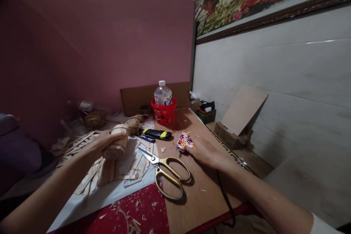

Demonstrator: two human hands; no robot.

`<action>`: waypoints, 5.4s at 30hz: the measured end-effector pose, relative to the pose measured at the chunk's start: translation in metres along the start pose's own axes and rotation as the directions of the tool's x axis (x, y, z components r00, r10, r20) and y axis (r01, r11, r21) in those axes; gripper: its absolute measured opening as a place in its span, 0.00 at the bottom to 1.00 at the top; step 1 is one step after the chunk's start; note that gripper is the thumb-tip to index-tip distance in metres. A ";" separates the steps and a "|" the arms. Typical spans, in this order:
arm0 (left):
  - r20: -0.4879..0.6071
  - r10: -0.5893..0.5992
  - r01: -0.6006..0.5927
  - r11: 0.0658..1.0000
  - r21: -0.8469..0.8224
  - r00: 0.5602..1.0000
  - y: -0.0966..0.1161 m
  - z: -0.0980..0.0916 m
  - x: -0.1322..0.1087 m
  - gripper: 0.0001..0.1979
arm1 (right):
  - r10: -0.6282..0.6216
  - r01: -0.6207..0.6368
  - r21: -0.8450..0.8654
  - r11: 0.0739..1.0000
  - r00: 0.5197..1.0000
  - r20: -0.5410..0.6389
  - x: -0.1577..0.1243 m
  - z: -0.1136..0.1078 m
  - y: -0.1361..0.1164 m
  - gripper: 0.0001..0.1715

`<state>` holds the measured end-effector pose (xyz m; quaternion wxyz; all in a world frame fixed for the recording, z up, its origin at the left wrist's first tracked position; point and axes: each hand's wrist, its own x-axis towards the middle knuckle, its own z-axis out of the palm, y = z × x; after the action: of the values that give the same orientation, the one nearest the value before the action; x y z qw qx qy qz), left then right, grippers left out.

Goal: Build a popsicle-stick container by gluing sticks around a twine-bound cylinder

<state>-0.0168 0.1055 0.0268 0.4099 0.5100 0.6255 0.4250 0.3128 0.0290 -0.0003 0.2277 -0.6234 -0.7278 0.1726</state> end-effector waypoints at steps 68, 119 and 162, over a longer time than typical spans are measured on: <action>0.523 -0.002 0.386 0.677 -0.627 0.852 -0.023 0.037 -0.115 0.29 | -0.157 -0.054 0.766 0.641 0.967 0.200 -0.084 0.019 -0.110 0.19; 0.475 -0.004 0.330 0.724 -0.606 0.880 -0.022 0.040 -0.115 0.25 | -0.195 -0.055 0.774 0.631 0.954 0.227 -0.090 0.017 -0.114 0.21; 0.525 -0.034 0.399 0.692 -0.601 0.850 -0.025 0.035 -0.113 0.27 | -0.110 -0.063 0.738 0.672 0.977 0.183 -0.093 0.018 -0.110 0.19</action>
<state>0.0258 -0.0053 0.0017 0.7587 0.3270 0.3583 0.4349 0.2222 -0.0801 0.0326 0.3839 -0.4462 -0.6235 0.5146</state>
